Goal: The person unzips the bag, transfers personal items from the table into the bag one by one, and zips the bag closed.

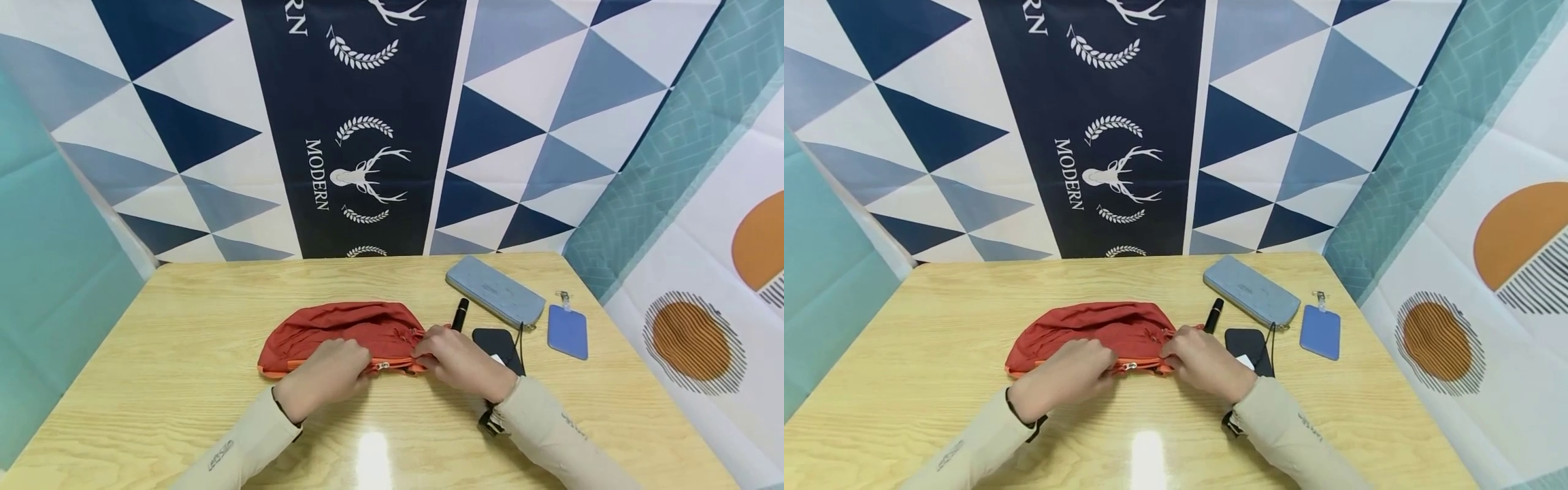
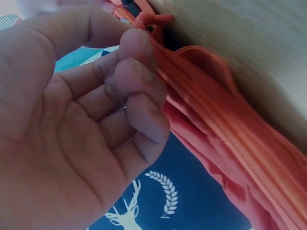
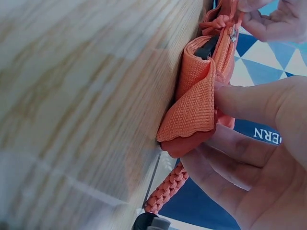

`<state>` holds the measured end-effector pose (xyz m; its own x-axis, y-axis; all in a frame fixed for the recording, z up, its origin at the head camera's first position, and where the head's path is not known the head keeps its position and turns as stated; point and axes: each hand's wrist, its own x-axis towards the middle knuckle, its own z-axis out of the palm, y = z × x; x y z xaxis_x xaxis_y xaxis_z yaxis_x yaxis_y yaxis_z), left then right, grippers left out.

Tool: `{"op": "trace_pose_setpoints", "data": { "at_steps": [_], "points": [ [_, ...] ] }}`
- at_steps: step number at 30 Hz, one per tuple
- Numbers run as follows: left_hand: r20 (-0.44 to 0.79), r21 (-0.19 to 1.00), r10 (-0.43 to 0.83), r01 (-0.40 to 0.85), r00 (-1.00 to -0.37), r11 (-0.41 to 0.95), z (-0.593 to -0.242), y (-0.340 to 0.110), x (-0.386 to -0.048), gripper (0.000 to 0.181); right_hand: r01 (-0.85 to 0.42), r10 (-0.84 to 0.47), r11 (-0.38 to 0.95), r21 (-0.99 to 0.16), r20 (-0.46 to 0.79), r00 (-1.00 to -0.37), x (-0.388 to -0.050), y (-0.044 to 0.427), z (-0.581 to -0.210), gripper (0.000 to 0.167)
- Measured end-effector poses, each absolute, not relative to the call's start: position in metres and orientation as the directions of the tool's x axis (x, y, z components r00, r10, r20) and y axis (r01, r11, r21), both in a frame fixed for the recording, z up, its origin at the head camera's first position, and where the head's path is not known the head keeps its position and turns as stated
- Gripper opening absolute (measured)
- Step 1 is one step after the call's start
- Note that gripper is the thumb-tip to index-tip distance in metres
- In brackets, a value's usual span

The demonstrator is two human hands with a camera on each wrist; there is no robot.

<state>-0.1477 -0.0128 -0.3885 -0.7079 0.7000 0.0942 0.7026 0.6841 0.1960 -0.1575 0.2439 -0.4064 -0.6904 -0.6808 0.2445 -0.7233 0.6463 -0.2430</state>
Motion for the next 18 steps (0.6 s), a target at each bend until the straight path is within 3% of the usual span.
{"op": "trace_pose_setpoints", "data": {
  "at_steps": [10,18],
  "points": [
    [0.132,0.164,0.673,0.686,-0.727,0.709,-0.389,-0.030,-0.148,0.037,-0.725,-0.681,0.644,-0.243,0.251,-0.688,-0.160,0.248,-0.401,0.024],
    [0.106,0.204,0.664,0.670,-0.740,0.714,-0.387,-0.045,-0.143,0.036,-0.719,-0.682,0.631,-0.290,0.234,-0.693,-0.159,0.248,-0.406,0.024]
  ]
}}
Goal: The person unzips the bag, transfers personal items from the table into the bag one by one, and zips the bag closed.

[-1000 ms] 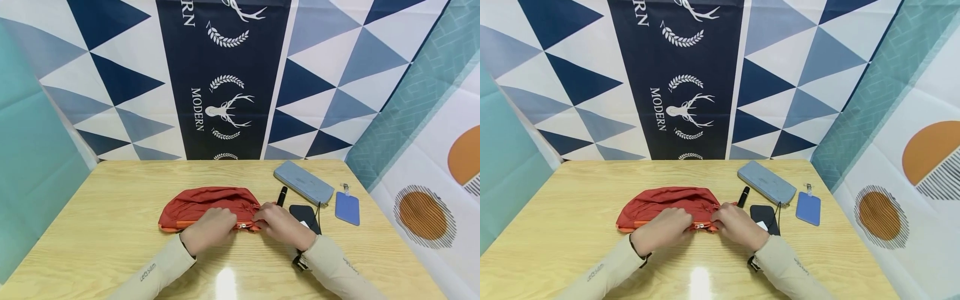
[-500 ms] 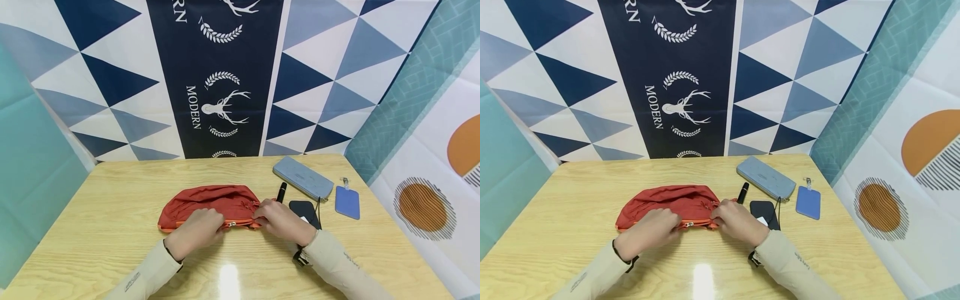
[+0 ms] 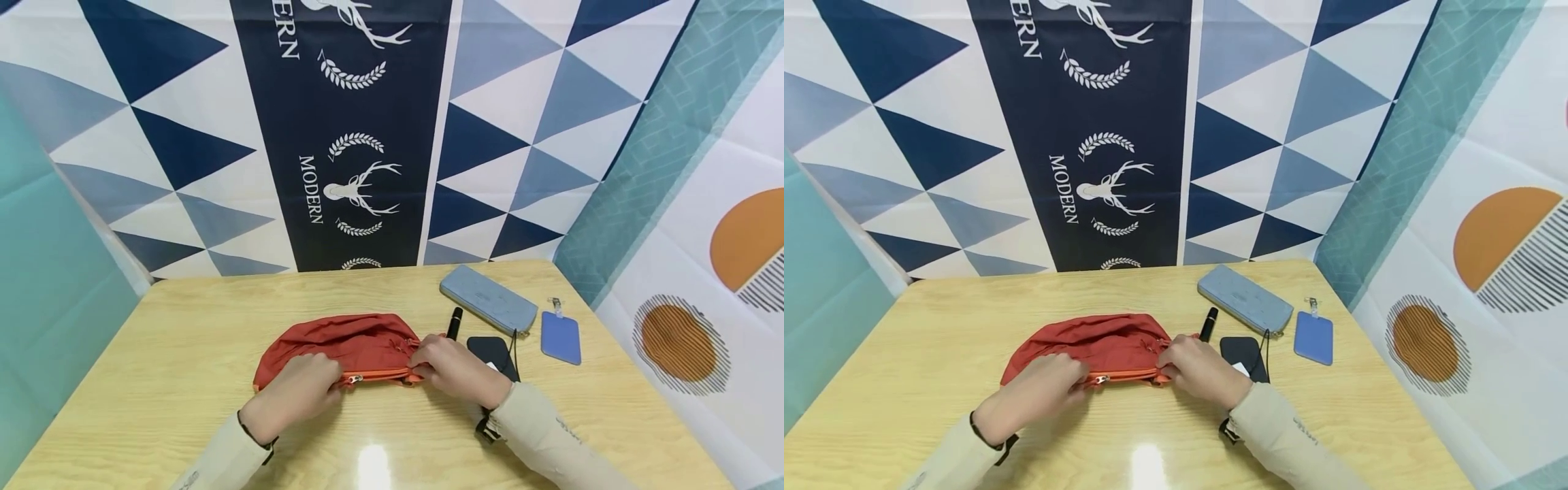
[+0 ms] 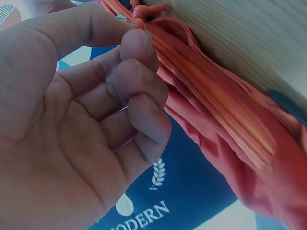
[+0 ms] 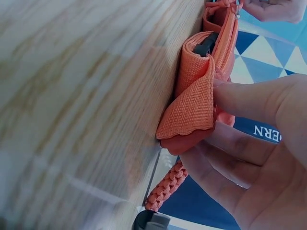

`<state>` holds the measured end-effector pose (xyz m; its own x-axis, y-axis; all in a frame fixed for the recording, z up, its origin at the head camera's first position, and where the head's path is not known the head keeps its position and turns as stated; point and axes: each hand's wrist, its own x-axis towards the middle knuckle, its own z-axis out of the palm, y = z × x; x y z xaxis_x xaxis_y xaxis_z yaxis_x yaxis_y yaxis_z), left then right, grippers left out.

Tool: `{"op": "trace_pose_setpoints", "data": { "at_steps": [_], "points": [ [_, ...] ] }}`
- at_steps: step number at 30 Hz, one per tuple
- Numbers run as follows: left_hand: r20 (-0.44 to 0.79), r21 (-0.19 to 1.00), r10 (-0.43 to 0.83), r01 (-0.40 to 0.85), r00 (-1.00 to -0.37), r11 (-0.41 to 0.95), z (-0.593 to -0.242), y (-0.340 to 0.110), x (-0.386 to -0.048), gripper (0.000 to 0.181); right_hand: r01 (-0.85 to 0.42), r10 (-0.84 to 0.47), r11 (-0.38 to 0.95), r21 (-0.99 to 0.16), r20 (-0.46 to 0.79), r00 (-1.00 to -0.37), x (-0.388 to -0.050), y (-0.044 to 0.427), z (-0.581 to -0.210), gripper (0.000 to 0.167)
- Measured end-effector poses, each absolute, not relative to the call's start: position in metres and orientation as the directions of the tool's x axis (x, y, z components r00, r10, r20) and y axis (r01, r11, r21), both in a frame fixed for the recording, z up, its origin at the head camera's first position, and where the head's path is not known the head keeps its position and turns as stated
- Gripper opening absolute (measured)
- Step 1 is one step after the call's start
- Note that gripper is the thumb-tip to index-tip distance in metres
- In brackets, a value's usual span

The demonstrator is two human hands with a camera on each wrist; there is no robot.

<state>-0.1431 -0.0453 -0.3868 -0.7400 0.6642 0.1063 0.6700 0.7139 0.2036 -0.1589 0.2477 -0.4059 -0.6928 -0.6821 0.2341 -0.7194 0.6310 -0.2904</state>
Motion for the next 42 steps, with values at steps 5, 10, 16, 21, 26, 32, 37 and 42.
{"op": "trace_pose_setpoints", "data": {
  "at_steps": [5,10,16,21,26,32,37,42],
  "points": [
    [0.105,0.231,0.646,0.651,-0.756,0.723,-0.389,-0.056,-0.141,0.035,-0.708,-0.674,0.639,-0.301,0.226,-0.704,-0.158,0.247,-0.406,0.025],
    [0.104,0.222,0.637,0.642,-0.764,0.734,-0.388,-0.063,-0.142,0.035,-0.718,-0.676,0.628,-0.298,0.247,-0.694,-0.159,0.247,-0.406,0.023],
    [0.095,0.225,0.640,0.642,-0.763,0.733,-0.388,-0.068,-0.142,0.033,-0.719,-0.680,0.624,-0.305,0.242,-0.692,-0.160,0.246,-0.408,0.023],
    [0.089,0.217,0.622,0.624,-0.778,0.750,-0.388,-0.075,-0.141,0.034,-0.721,-0.684,0.615,-0.319,0.239,-0.689,-0.160,0.244,-0.408,0.020],
    [0.068,0.215,0.610,0.609,-0.789,0.764,-0.386,-0.083,-0.141,0.035,-0.717,-0.679,0.617,-0.324,0.241,-0.693,-0.160,0.246,-0.406,0.020],
    [0.061,0.213,0.601,0.598,-0.797,0.773,-0.385,-0.096,-0.139,0.031,-0.713,-0.678,0.622,-0.323,0.233,-0.697,-0.160,0.247,-0.405,0.020],
    [0.025,0.248,0.566,0.553,-0.824,0.795,-0.386,-0.109,-0.140,0.034,-0.704,-0.668,0.637,-0.316,0.231,-0.708,-0.160,0.249,-0.406,0.019],
    [-0.033,0.327,0.557,0.518,-0.830,0.790,-0.382,-0.118,-0.142,0.039,-0.702,-0.663,0.637,-0.318,0.237,-0.710,-0.160,0.249,-0.407,0.017]
  ]
}}
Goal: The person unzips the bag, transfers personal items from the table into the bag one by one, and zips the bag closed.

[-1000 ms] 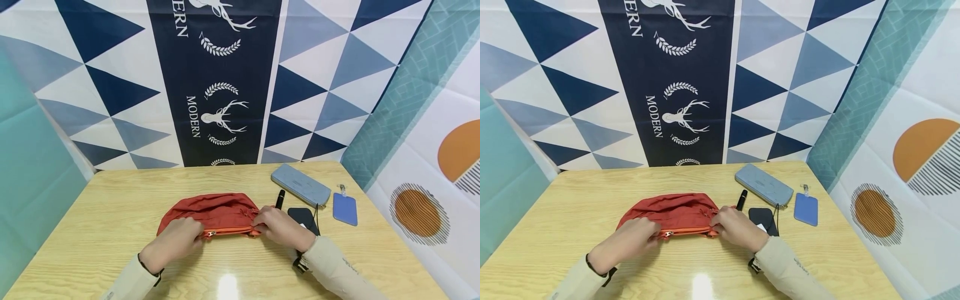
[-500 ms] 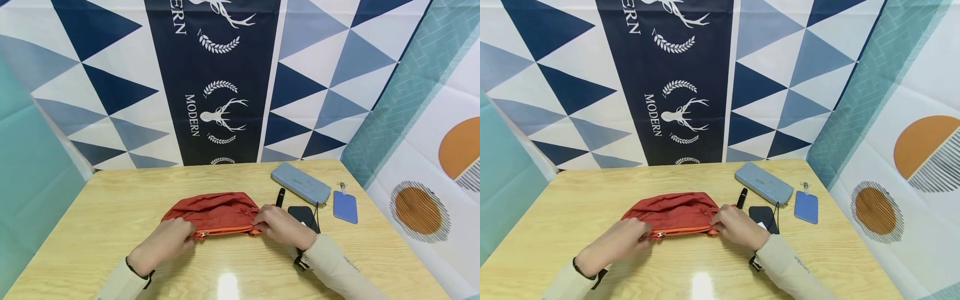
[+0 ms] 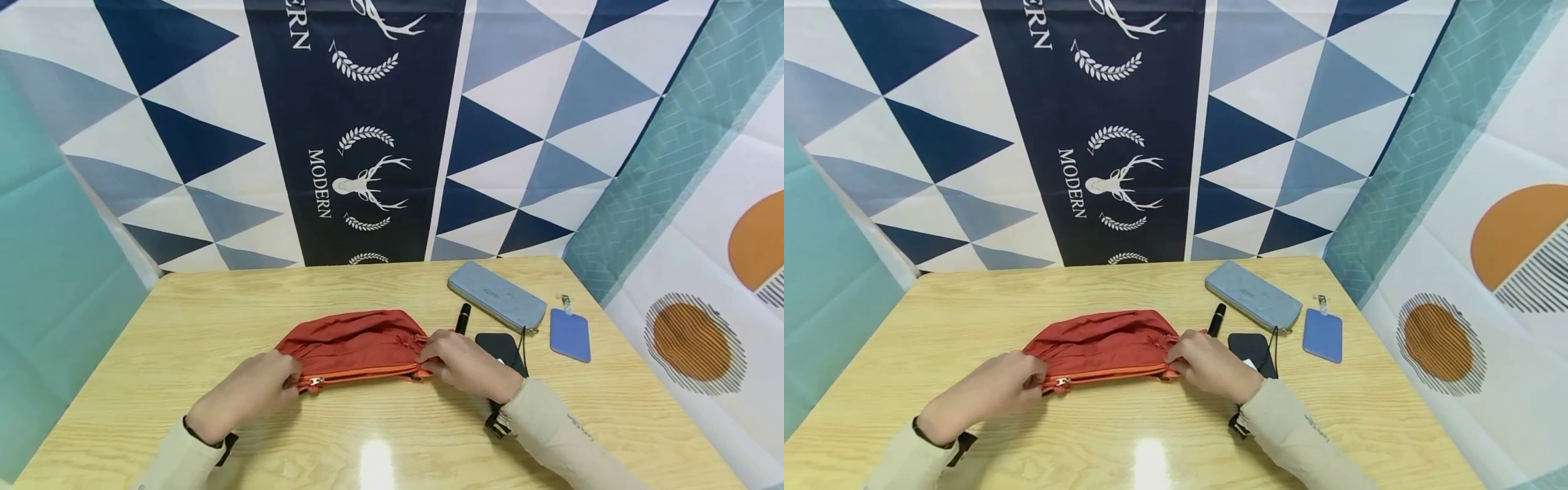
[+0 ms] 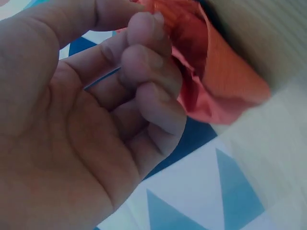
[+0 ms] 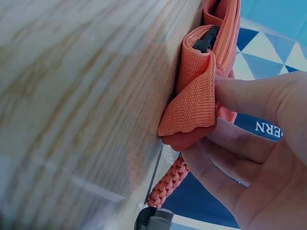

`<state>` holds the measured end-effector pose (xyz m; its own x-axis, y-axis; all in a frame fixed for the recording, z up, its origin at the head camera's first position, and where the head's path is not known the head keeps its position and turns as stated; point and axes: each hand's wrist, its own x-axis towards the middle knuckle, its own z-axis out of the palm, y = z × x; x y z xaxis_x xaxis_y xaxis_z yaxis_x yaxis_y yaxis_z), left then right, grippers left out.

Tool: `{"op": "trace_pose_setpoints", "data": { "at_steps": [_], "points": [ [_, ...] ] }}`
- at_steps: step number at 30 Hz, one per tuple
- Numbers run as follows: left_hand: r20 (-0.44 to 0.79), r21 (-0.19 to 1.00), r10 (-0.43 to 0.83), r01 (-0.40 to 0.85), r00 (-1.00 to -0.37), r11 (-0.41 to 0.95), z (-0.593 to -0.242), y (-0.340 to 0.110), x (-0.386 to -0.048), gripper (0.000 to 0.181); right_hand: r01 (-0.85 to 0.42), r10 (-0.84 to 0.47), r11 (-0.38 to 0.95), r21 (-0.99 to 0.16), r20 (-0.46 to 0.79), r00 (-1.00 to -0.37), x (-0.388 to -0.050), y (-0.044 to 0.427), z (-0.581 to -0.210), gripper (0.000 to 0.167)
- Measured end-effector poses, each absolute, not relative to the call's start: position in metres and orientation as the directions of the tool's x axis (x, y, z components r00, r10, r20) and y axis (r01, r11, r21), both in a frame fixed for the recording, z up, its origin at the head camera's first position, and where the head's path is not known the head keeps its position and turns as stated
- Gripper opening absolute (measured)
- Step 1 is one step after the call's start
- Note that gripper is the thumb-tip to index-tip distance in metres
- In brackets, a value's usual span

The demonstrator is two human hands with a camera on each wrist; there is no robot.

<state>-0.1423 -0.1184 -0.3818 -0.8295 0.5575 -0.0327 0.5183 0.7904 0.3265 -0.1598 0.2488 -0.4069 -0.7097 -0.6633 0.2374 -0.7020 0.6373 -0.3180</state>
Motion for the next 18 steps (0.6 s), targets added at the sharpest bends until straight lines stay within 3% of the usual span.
{"op": "trace_pose_setpoints", "data": {
  "at_steps": [7,18],
  "points": [
    [-0.056,0.396,0.567,0.503,-0.822,0.768,-0.376,-0.134,-0.145,0.046,-0.695,-0.663,0.642,-0.324,0.223,-0.715,-0.160,0.249,-0.407,0.014],
    [-0.099,0.444,0.594,0.499,-0.798,0.744,-0.373,-0.152,-0.152,0.038,-0.712,-0.671,0.636,-0.297,0.243,-0.701,-0.163,0.249,-0.408,0.011]
  ]
}}
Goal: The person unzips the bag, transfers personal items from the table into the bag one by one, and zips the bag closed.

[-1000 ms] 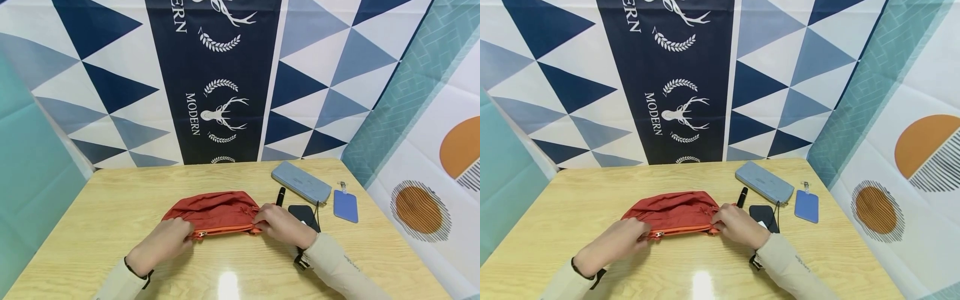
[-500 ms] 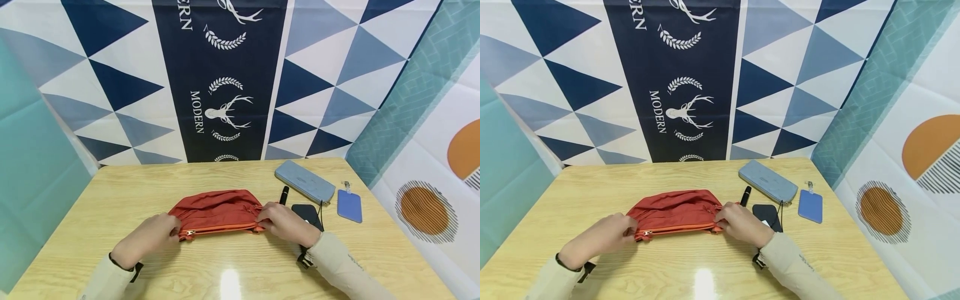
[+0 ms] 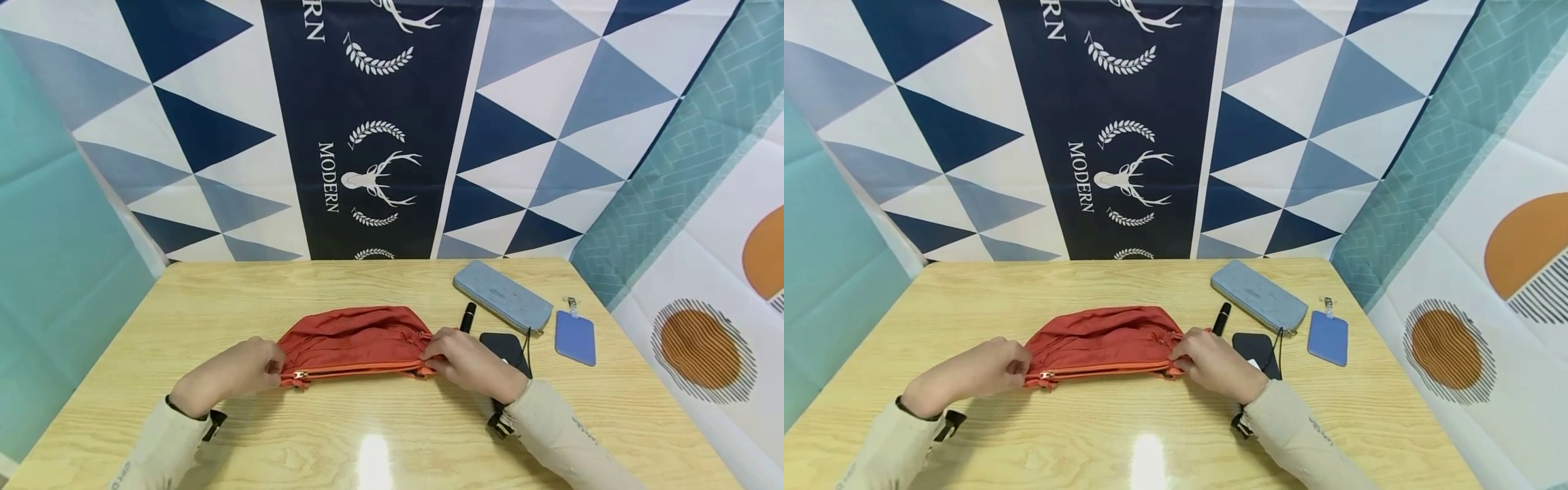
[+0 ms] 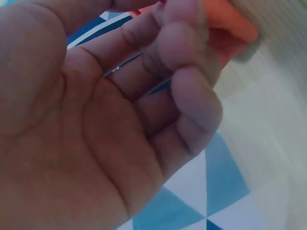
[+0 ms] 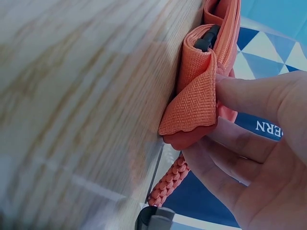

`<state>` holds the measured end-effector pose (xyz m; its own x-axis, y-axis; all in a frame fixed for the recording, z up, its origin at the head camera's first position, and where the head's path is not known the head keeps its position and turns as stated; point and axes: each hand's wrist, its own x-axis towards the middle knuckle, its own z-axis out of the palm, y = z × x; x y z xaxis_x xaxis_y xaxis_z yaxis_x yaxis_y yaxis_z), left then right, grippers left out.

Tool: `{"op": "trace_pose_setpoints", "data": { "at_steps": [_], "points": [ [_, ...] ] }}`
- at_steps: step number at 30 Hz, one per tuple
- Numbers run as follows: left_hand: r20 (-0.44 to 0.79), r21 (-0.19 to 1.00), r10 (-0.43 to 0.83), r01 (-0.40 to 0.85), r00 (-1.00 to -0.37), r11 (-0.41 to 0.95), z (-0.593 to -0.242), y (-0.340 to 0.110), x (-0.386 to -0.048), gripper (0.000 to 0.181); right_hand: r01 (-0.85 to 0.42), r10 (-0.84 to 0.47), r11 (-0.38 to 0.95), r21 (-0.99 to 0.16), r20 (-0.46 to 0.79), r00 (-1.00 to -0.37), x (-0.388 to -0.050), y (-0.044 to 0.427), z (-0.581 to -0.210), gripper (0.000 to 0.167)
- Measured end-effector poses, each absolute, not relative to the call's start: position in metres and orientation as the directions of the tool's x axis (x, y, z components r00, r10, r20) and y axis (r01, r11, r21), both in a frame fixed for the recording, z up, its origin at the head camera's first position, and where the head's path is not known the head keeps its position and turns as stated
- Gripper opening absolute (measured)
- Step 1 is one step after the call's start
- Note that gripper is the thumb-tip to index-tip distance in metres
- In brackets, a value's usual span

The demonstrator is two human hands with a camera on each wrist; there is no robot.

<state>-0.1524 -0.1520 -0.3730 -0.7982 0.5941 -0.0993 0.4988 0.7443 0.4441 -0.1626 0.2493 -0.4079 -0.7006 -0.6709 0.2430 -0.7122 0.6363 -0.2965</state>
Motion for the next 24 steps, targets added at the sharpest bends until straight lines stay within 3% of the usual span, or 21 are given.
{"op": "trace_pose_setpoints", "data": {
  "at_steps": [6,15,24],
  "points": [
    [-0.119,0.435,0.586,0.488,-0.802,0.757,-0.369,-0.160,-0.154,0.034,-0.717,-0.677,0.626,-0.306,0.242,-0.695,-0.164,0.250,-0.409,0.014],
    [-0.144,0.529,0.611,0.461,-0.778,0.712,-0.365,-0.172,-0.159,0.031,-0.705,-0.671,0.639,-0.308,0.225,-0.707,-0.163,0.250,-0.407,0.017],
    [-0.176,0.421,0.540,0.433,-0.823,0.797,-0.368,-0.158,-0.150,0.037,-0.720,-0.683,0.614,-0.325,0.239,-0.690,-0.167,0.254,-0.409,0.023]
  ]
}}
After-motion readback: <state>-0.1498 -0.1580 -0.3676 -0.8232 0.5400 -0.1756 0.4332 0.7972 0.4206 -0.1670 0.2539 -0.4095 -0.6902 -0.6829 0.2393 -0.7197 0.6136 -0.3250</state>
